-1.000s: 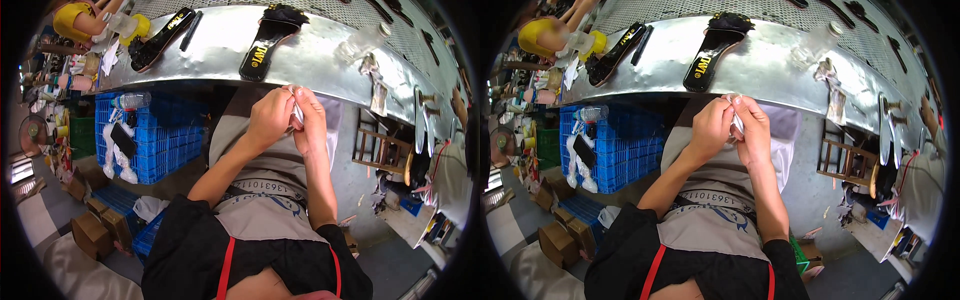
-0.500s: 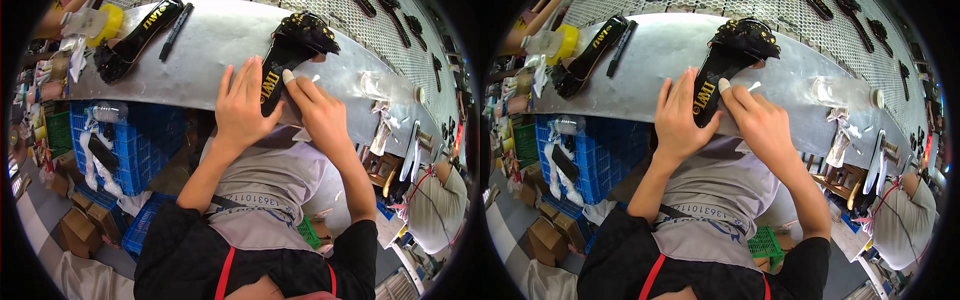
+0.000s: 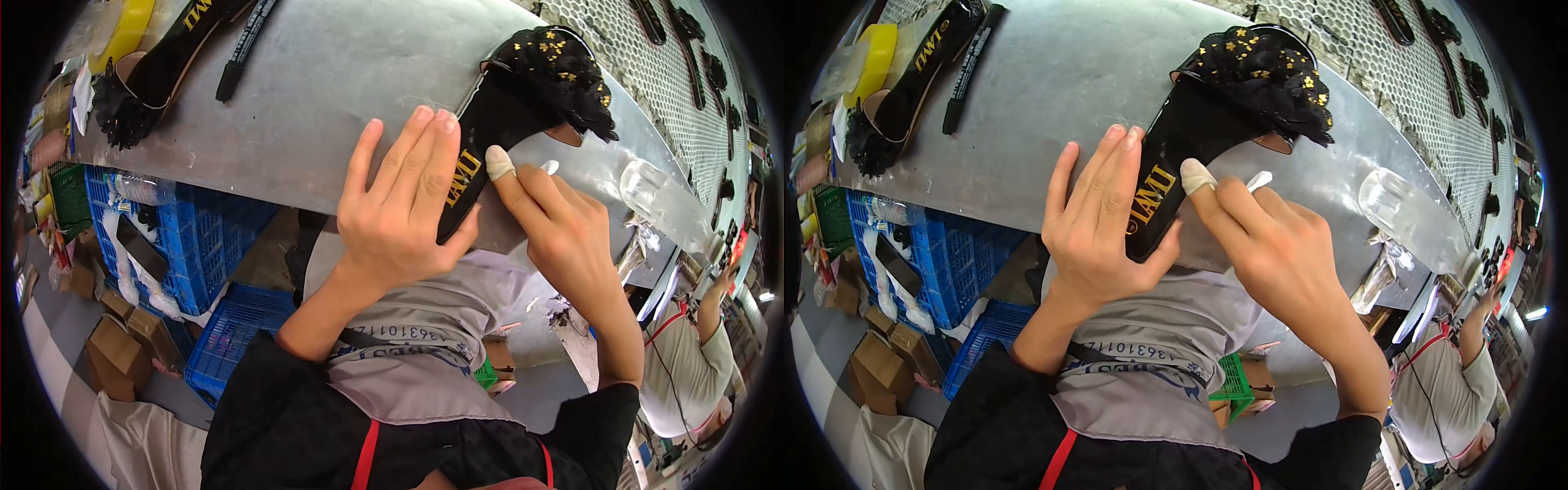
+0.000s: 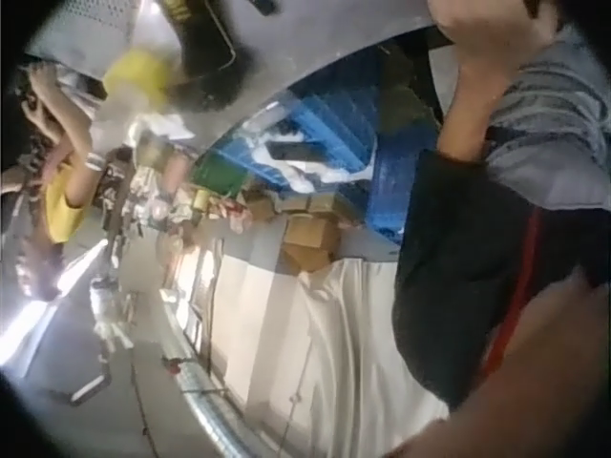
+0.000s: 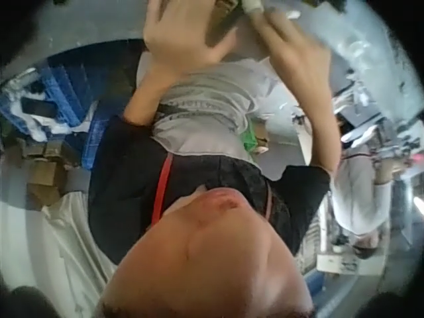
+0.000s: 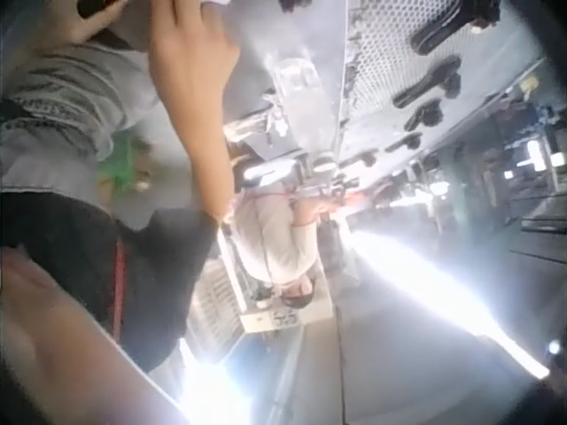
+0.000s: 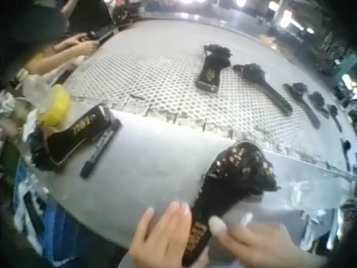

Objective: Polishing and cleaning finished shoes at a manufacturing line.

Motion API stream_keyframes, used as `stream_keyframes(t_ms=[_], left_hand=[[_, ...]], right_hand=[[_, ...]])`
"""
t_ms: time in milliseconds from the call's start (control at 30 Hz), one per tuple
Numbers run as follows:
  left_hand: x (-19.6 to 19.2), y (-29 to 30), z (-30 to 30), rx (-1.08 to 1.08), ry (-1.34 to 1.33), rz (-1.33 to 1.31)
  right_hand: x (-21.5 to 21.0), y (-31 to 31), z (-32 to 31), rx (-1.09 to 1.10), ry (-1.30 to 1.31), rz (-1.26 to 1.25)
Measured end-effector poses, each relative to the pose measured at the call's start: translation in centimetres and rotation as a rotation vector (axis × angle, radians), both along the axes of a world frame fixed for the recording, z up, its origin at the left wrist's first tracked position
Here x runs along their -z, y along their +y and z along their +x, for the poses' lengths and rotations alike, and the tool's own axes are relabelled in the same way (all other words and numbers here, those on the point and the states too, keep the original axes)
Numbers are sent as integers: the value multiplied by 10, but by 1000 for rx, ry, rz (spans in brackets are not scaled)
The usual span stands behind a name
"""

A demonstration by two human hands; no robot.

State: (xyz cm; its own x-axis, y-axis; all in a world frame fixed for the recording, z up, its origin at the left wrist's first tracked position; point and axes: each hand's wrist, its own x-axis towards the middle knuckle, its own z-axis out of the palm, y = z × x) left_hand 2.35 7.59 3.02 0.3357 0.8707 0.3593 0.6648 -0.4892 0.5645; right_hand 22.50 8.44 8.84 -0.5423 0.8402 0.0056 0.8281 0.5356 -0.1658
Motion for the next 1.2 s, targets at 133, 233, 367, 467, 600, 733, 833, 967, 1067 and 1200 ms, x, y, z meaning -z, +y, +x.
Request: stream_keyframes(t_ms=[133, 233, 367, 467, 600, 733, 833, 967, 1067, 1200], left_hand=[[4, 1, 1, -4, -9, 16], [8, 1, 2, -14, -32, 22], [9, 3, 0, 5, -25, 51], [9, 1, 0, -10, -33, 48], [5, 1, 0, -15, -21, 38], [6, 1, 1, -17, -59, 44], [6, 0, 2, -9, -46, 72], [7, -4, 0, -32, -50, 103], [6, -5, 2, -40, -52, 119], [-5, -13, 16, -64, -112, 61]], right_hand=[[-4, 12, -9, 14, 66, -51], [-6, 11, -11, 17, 30, 1], [-3, 14, -14, 12, -12, -67], [-4, 10, -14, -19, -14, 54], [4, 12, -14, 42, 12, -67], [4, -5, -12, 46, 131, 80], [9, -8, -9, 128, 16, 0], [4, -32, -2, 216, 89, 3], [-15, -65, 10, 284, 165, -9], [-19, -94, -3, 549, 568, 30]])
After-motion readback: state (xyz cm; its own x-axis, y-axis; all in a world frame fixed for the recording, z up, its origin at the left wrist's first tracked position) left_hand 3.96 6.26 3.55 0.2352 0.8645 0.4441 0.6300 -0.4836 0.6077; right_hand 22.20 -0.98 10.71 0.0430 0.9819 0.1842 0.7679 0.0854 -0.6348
